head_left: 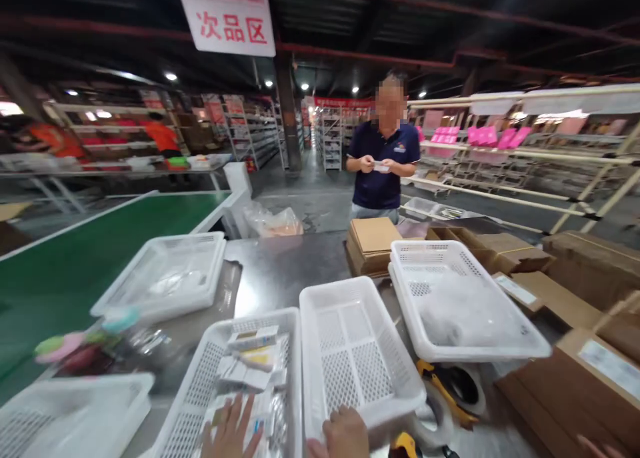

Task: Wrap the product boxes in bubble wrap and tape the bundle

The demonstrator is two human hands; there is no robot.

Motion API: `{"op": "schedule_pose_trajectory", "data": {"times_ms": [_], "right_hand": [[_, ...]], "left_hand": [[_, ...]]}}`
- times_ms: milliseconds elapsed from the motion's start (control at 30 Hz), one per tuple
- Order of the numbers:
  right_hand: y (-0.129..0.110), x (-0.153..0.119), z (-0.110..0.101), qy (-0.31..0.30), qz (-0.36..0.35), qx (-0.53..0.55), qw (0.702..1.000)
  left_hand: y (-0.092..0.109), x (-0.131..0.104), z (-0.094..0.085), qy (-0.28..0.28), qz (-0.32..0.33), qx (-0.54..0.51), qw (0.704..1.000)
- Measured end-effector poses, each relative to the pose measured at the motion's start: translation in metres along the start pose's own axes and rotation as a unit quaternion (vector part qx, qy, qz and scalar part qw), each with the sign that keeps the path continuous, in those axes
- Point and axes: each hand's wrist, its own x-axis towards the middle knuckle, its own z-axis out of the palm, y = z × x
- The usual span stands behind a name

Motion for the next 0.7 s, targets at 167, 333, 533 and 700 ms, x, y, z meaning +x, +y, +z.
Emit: {"op": "schedule_pose_trajectory", "data": {"times_ms": [167,333,533,700], "right_hand": [[-0.001,0.011,-0.04,0.035,-0.017,-0.001,0.999],[0.02,0.047,-0.06,0.049,-0.039,-0.042,0.997],[0.043,0.075,-0.072,0.137,-0.057,-0.024,0.989],[-0.011,0.058,-0.054,0.272,-0.127,0.062,0.952]], "left_hand": [[0.009,0.008,-0.021,-0.075,0.013,0.053,0.996],[-0.004,-0.009,-0.057,-0.094,-0.013,0.013,0.995],[-0.05,-0.076,-0.064,0.035,-0.28,0.024,0.959],[-0.06,-0.081,-0.06,-0.027,-0.399,-0.106,0.91]]}}
